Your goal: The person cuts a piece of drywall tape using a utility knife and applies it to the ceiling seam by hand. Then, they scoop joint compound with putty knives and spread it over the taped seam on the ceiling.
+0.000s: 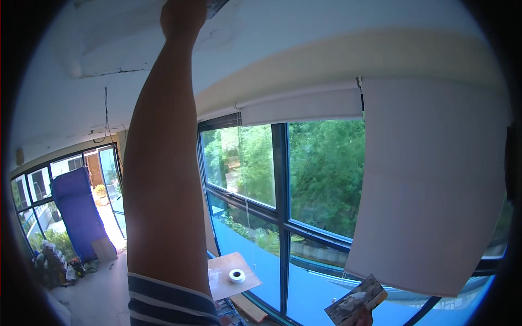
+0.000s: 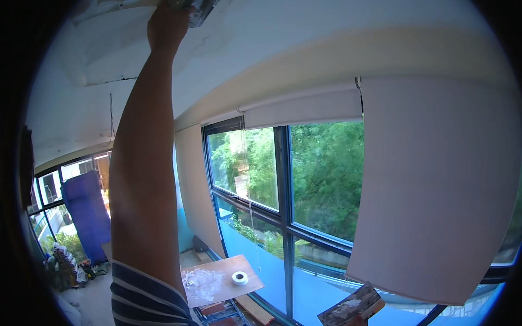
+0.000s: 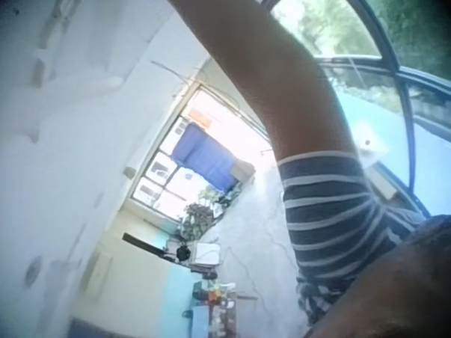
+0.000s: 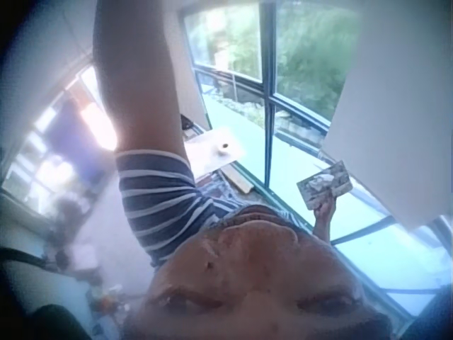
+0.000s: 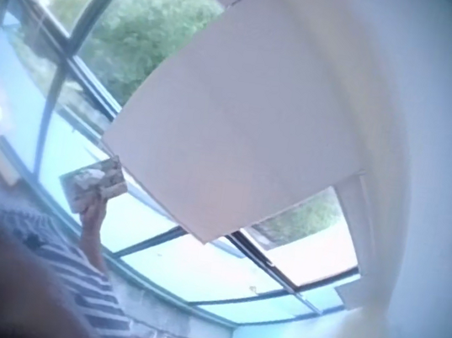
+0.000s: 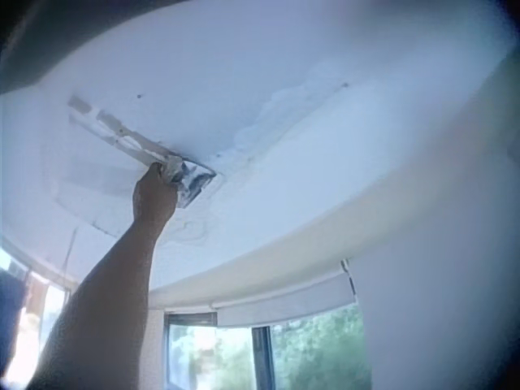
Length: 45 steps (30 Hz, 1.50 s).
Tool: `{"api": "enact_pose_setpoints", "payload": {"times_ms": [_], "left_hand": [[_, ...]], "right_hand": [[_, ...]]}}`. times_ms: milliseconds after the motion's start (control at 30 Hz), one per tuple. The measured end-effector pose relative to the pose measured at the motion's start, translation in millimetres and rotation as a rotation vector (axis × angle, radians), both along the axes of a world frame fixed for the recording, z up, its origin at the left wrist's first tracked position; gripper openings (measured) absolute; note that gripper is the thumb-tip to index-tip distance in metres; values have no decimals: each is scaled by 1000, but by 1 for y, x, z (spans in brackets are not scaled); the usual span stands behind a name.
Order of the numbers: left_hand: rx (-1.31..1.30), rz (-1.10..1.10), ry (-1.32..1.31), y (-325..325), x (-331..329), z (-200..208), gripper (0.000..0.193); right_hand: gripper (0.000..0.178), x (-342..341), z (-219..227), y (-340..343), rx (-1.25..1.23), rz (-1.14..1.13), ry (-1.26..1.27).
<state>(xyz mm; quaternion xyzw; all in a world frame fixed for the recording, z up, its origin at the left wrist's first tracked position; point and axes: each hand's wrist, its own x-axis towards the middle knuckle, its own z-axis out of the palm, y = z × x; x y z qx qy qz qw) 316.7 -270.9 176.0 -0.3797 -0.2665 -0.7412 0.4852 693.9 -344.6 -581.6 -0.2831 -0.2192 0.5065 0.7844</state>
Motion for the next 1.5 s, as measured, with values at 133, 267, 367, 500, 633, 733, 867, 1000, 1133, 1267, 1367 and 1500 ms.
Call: {"api": "enact_pose_setpoints", "payload": {"times_ms": [133,267,367,500,633,733,867,1000,1133,1267,1367,1500], "left_hand": [[-31,66,-65,1,-47,-2,49],[70,258,13,8,-49,-24,29],[-46,772,327,11,-32,-24,24],[-224,913,414,8,-10,-4,21],[-87,986,490,-9,-10,18,21],[-150,927,459,-43,20,14,21],[-5,813,457,-88,63,14,15],[249,550,496,-102,76,-4,14],[131,393,457,-73,70,-12,15],[-117,353,383,-25,28,9,47],[-171,308,360,-4,24,5,49],[28,358,135,6,17,11,44]], "right_hand": [[49,-5,30,-14,-2,57,21],[50,7,17,3,10,147,108],[50,9,6,1,-53,112,60],[50,-1,20,0,-98,128,70],[47,-3,4,11,9,230,62],[46,-1,-19,21,87,272,96],[45,-4,-19,26,51,329,94],[45,-18,33,-1,-52,323,180],[45,-6,-11,9,21,252,44],[46,-7,-2,-3,0,192,-80],[47,-3,2,-13,58,161,-276],[47,-1,2,-22,137,-37,-813]]}}
